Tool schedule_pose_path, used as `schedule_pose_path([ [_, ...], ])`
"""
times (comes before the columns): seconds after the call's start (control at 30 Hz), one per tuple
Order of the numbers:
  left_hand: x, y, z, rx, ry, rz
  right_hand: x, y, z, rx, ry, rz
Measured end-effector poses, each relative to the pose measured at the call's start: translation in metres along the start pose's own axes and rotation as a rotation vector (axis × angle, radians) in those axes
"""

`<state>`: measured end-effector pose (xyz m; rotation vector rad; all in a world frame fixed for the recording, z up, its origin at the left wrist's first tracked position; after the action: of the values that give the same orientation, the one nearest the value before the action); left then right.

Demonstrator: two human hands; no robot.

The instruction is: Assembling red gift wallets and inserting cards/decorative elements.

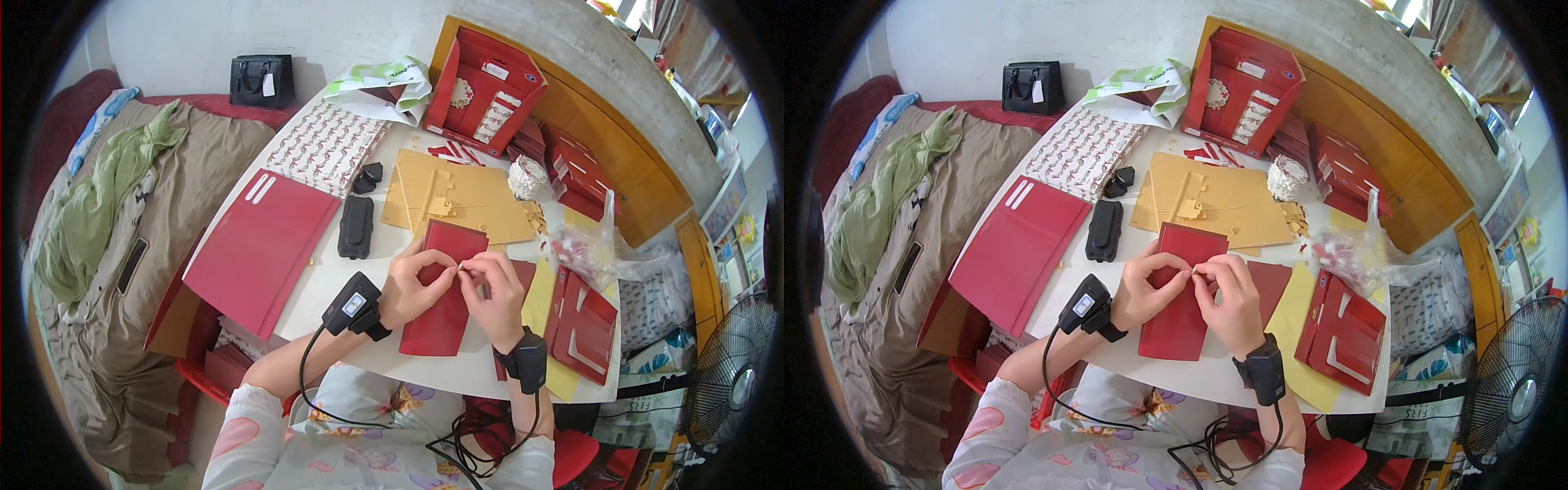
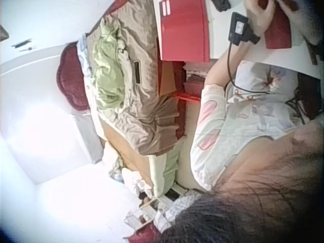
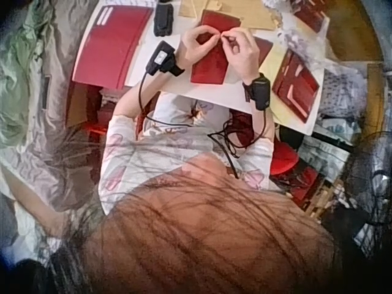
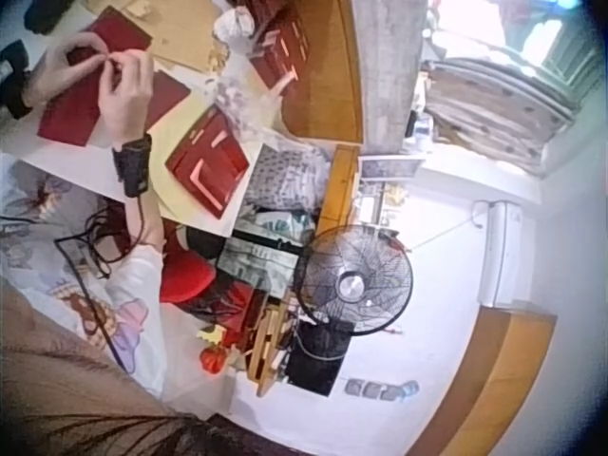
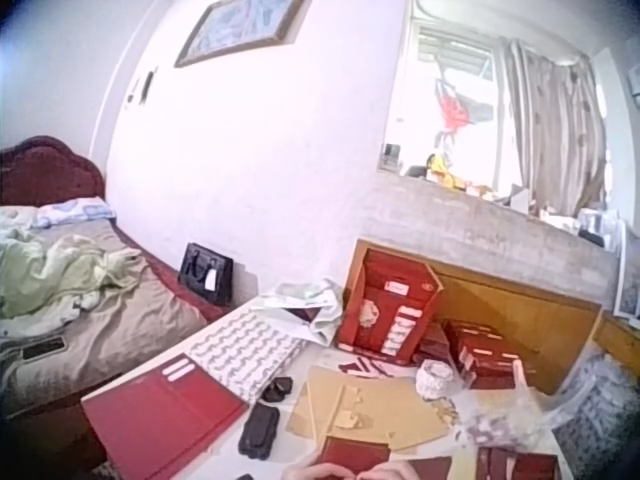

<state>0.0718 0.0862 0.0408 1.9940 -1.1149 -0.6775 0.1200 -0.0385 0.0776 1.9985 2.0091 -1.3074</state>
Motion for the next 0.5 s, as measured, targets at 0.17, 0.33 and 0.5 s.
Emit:
schedule_pose_path([
  [0.17, -0.0002, -0.0008, 0.0005, 0.015, 0.016, -0.006, 0.0006, -0.0016, 0.0002, -0.037, 0.004, 0.03],
  [0.33, 0.0, -0.001, 0.0007, 0.037, 0.018, -0.027, 0.0003, -0.0037, 0.0008, -0.057, 0.001, 0.037],
  [0.5, 0.0001, -0.0017, 0.0003, -0.041, -0.029, -0.063, -0.0007, -0.0035, 0.0006, -0.033, -0.019, 0.004],
])
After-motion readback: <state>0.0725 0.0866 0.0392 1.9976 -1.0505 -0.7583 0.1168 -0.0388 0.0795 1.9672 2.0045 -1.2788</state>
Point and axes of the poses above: each hand's wrist, its own z-axis away from the middle knuckle, its own x-axis out of the palm, y = z × x, the point moved 5 cm from there along -z, towards the middle knuckle, and after that the axes turned 3 degrees about x, right-handed, at the moved point
